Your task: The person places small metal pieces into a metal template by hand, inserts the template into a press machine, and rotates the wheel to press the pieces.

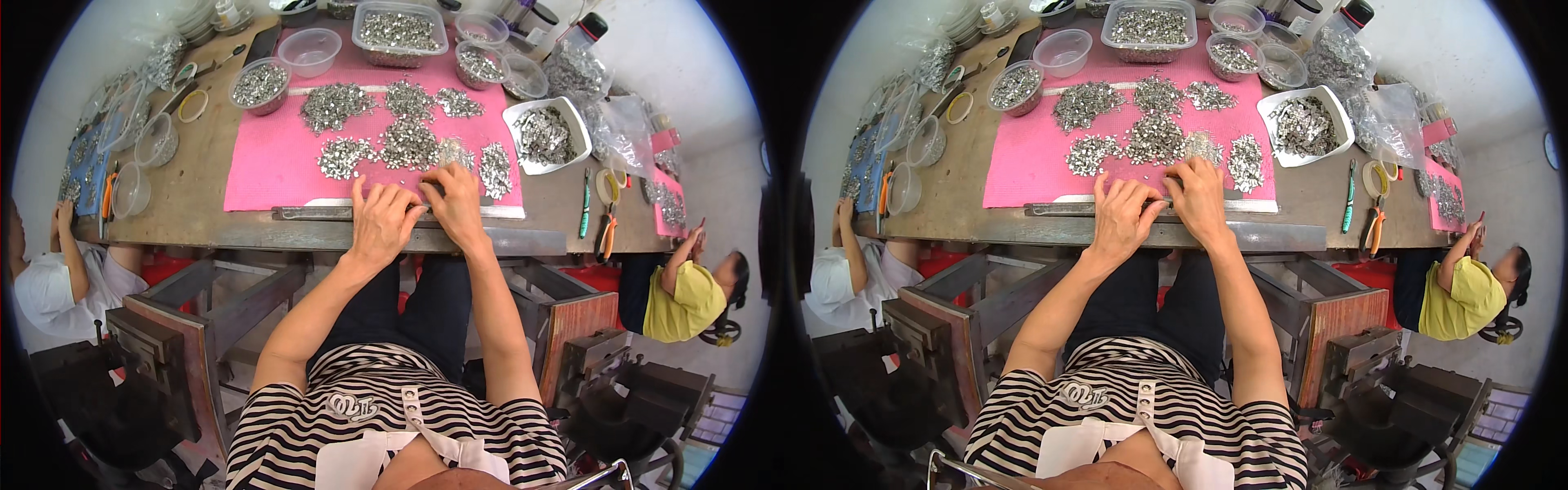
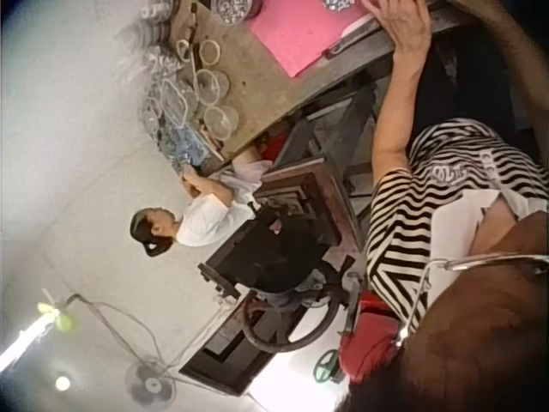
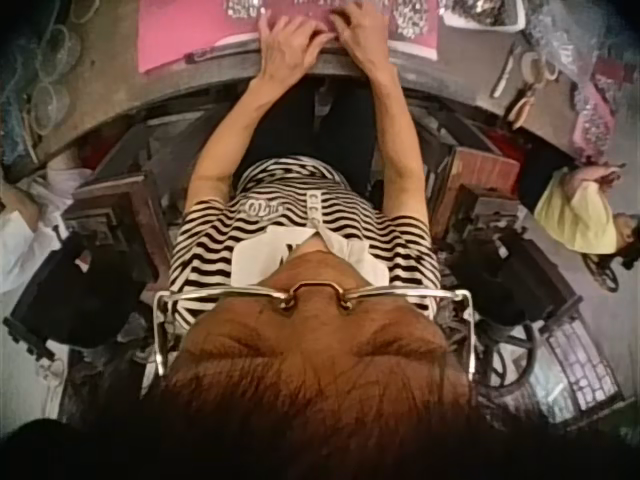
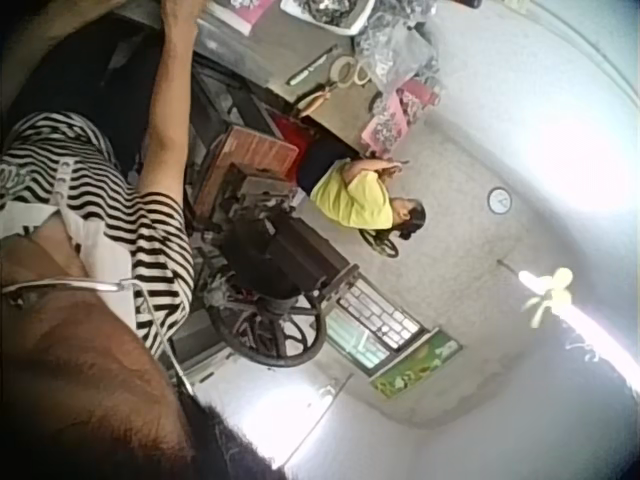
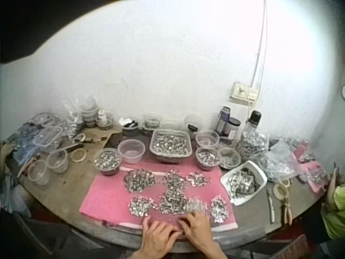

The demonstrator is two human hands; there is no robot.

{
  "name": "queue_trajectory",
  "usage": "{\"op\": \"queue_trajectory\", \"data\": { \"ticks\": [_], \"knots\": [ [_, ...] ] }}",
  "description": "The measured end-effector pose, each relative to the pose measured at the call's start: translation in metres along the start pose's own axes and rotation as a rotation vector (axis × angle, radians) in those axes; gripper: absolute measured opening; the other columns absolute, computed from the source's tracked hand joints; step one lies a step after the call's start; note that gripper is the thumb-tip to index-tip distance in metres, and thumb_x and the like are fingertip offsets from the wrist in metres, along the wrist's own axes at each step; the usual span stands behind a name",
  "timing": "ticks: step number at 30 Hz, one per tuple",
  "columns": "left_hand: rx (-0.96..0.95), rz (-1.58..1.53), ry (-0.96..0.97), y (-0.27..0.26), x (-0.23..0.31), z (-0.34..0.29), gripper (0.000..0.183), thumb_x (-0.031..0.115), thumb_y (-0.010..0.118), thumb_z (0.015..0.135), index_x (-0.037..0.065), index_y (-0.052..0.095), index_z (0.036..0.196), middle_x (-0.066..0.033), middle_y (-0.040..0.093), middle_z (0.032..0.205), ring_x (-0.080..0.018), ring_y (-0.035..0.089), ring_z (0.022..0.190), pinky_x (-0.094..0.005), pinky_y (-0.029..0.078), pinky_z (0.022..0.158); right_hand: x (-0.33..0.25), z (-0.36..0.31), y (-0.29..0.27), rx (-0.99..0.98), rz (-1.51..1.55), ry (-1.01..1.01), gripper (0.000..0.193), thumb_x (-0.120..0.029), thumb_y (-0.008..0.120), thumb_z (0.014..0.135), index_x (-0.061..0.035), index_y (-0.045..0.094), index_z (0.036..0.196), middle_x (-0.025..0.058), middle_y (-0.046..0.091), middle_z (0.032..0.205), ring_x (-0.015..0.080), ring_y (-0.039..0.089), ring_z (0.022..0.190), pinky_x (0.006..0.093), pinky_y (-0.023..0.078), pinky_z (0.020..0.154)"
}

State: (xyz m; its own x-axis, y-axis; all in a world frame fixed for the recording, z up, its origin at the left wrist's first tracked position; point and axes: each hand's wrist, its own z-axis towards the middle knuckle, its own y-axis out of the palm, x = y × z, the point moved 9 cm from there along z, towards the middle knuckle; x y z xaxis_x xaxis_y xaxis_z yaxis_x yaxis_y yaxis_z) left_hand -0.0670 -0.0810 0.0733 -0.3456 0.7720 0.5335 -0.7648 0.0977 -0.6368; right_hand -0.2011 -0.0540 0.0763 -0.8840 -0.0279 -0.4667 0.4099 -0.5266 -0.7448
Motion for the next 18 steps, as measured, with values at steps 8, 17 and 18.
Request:
{"op": "queue_trajectory", "data": {
  "ticks": [8, 17, 18],
  "knots": [
    [0.017, -0.017, -0.041, 0.000, -0.005, 0.000, 0.012, 0.019, 0.073, 0.089, 0.009, 0.068, 0.093, -0.0014, 0.064, 0.086, -0.0232, 0.060, 0.086, -0.0540, 0.031, 0.109, -0.002, -0.006, -0.007, -0.043, 0.016, -0.021, 0.009, -0.010, 0.073, 0.087, -0.0041, 0.070, 0.093, 0.0084, 0.061, 0.088, 0.0276, 0.059, 0.088, 0.0409, 0.040, 0.082],
    [-0.006, -0.041, -0.059, -0.005, -0.005, 0.005, 0.006, 0.015, 0.068, 0.093, 0.009, 0.069, 0.095, -0.0013, 0.066, 0.089, -0.0228, 0.061, 0.087, -0.0542, 0.030, 0.109, -0.021, -0.035, -0.024, 0.052, 0.061, -0.098, 0.008, -0.002, 0.071, 0.086, -0.0035, 0.070, 0.094, 0.0085, 0.065, 0.089, 0.0265, 0.061, 0.085, 0.0380, 0.042, 0.081],
    [-0.020, -0.030, -0.019, -0.007, -0.004, 0.009, 0.011, 0.017, 0.066, 0.096, 0.009, 0.070, 0.102, -0.0024, 0.068, 0.099, -0.0242, 0.061, 0.097, -0.0576, 0.027, 0.111, -0.020, -0.036, -0.023, 0.051, 0.056, -0.108, 0.008, -0.003, 0.071, 0.087, -0.0041, 0.070, 0.095, 0.0076, 0.064, 0.089, 0.0262, 0.060, 0.086, 0.0384, 0.041, 0.081]
  ]
}}
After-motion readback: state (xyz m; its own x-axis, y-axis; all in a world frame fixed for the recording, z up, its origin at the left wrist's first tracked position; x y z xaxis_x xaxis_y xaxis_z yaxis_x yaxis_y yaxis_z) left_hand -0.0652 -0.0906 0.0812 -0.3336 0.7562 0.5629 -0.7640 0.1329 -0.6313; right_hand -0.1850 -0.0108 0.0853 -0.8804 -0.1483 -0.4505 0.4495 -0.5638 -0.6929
